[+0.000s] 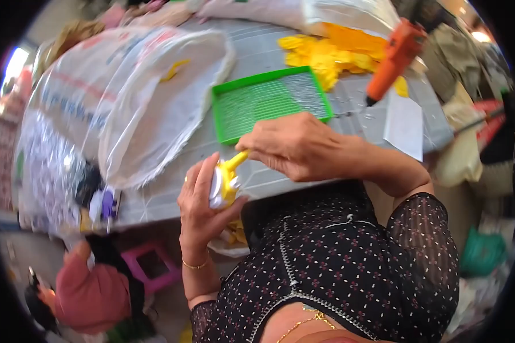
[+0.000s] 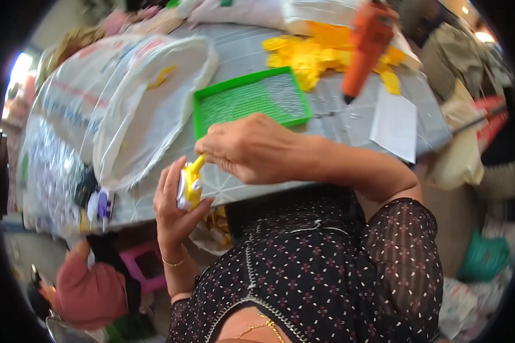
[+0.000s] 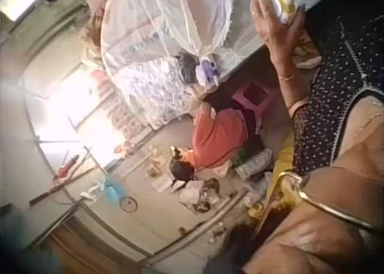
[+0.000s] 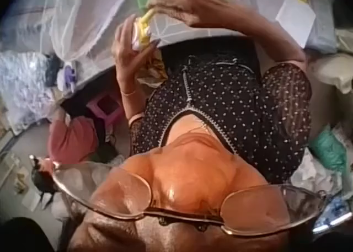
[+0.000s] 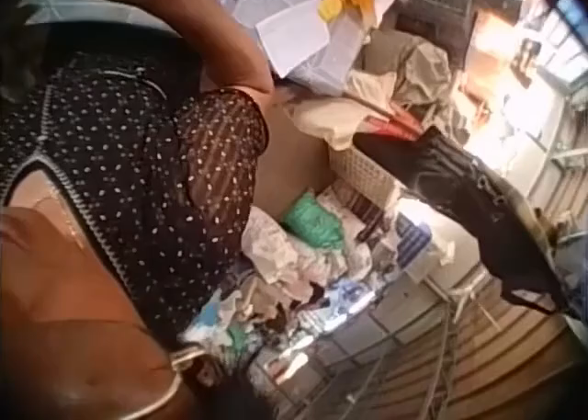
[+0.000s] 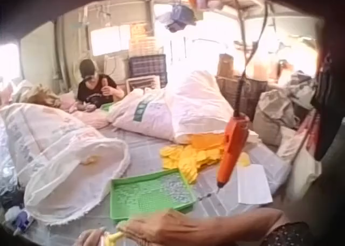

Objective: Assembling plastic toy walkie-talkies using an electric screwdriver.

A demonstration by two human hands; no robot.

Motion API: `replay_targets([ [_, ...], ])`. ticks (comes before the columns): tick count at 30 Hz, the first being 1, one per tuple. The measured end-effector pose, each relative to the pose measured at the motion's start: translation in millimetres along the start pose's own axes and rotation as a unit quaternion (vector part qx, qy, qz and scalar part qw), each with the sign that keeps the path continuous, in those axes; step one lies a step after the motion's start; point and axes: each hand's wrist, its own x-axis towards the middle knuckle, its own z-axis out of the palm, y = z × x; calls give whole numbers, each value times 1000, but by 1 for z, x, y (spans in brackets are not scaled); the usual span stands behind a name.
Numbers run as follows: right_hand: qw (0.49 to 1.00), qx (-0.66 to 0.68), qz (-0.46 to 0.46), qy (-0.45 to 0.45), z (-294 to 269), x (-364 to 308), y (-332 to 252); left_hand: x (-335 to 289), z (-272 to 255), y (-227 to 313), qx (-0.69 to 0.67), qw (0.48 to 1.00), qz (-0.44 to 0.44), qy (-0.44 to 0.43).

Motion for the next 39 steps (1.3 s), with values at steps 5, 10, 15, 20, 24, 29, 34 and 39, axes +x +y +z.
replay_targets([
  [5,949,135,181,219,-73,-117,5,-19,76,25,-532,801,-254,101],
  [10,867,-48,358,343,-98,-208,88,-18,91,41,-728,625,-273,71],
  [15,692,-425,565,143,-138,-290,231,-6,117,62,-760,586,-278,40],
  [20,740,-336,581,40,-166,-313,270,12,130,71,-795,538,-281,4],
  [24,894,-98,393,190,-137,-250,195,-11,109,60,-844,436,-309,46],
  [29,970,44,219,94,-59,-166,61,-2,133,59,-806,473,-357,-6],
  [34,996,66,4,-66,22,-52,-17,-29,121,54,-849,439,-272,113],
  [39,983,84,-114,-117,84,12,-34,-60,83,26,-854,446,-178,201],
])
